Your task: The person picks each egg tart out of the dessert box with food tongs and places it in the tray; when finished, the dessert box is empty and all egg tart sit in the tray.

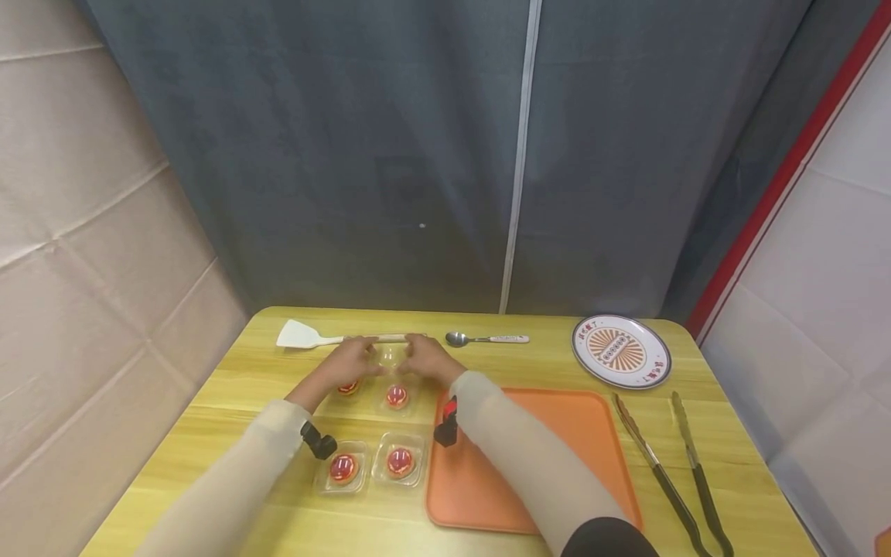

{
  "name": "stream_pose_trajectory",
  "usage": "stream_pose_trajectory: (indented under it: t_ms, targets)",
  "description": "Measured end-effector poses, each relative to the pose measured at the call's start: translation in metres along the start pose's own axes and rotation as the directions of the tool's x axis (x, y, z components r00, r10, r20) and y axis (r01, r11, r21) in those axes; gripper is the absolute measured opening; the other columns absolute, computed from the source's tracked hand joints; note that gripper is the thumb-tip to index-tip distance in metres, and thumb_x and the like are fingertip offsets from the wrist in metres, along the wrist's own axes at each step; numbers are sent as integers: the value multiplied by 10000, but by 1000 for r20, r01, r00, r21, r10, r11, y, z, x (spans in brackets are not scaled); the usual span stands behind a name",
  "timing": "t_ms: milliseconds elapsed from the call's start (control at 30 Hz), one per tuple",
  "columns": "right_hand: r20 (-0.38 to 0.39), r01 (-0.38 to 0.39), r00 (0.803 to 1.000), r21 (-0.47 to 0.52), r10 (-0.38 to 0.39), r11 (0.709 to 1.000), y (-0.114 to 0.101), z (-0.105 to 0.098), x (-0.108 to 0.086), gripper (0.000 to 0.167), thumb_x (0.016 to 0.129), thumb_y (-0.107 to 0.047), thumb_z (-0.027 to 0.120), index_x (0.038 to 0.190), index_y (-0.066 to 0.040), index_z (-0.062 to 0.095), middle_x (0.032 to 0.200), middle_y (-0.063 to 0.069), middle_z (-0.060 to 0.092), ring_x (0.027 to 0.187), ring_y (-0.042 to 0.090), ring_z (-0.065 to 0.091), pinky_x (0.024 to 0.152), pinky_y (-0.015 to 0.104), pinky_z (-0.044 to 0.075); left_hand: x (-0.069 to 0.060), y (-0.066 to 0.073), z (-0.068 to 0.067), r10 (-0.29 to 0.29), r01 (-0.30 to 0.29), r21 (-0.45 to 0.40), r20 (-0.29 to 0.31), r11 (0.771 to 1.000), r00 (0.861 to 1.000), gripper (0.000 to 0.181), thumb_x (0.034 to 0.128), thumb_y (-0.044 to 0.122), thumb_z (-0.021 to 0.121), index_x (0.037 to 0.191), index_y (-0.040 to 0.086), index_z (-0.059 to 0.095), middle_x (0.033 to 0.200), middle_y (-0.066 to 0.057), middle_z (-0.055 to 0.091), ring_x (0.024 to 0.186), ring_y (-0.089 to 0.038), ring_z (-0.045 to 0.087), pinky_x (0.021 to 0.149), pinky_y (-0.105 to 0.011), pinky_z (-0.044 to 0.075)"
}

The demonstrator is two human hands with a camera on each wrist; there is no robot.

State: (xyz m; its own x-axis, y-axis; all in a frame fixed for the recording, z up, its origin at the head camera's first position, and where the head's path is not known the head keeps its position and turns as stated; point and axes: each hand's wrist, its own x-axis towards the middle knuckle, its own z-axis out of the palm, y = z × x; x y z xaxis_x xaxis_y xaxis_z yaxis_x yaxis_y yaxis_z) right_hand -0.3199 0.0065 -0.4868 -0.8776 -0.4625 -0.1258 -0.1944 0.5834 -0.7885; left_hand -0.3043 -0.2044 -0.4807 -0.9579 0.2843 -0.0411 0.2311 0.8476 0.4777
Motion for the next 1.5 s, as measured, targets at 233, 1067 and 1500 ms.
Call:
stream_pose_trajectory:
  t_ms: [233, 1067, 1500]
  targets:
    - [27, -20, 999, -33, 21, 999, 4, -3, -1, 802, 866, -197, 850, 1526, 19, 449, 1246, 132, 666, 975, 194, 597, 869, 330, 538, -1, 4, -1, -27, 26, 32, 33, 999, 999, 717, 867, 391, 839, 1401, -24, 601, 1182, -155, 717, 1157, -389, 595, 996, -541, 517]
    - [18, -43, 999, 84, 42, 996, 4, -12, -20, 831, 895, -196, 825, 1572, -6, 383, 1446, 211, 558, 1270, 354, 574, 1036, 481, 527, -30, 2, -8, 7, -4, 68, -35, 998, 999, 757, 921, 400, 786, 1473, -42, 516, 1471, -237, 553, 1383, -438, 470, 1137, -577, 425]
    - [-66, 156, 984, -112, -164, 981, 7, -4, -60, 677, 902, -195, 821, 1484, -15, 525, 1377, 138, 615, 1249, 330, 592, 1027, 480, 543, -79, 36, 8, 30, -30, -33, 10, 999, 999, 574, 928, 256, 795, 1387, -32, 608, 1275, -195, 678, 1081, -306, 685, 890, -456, 605]
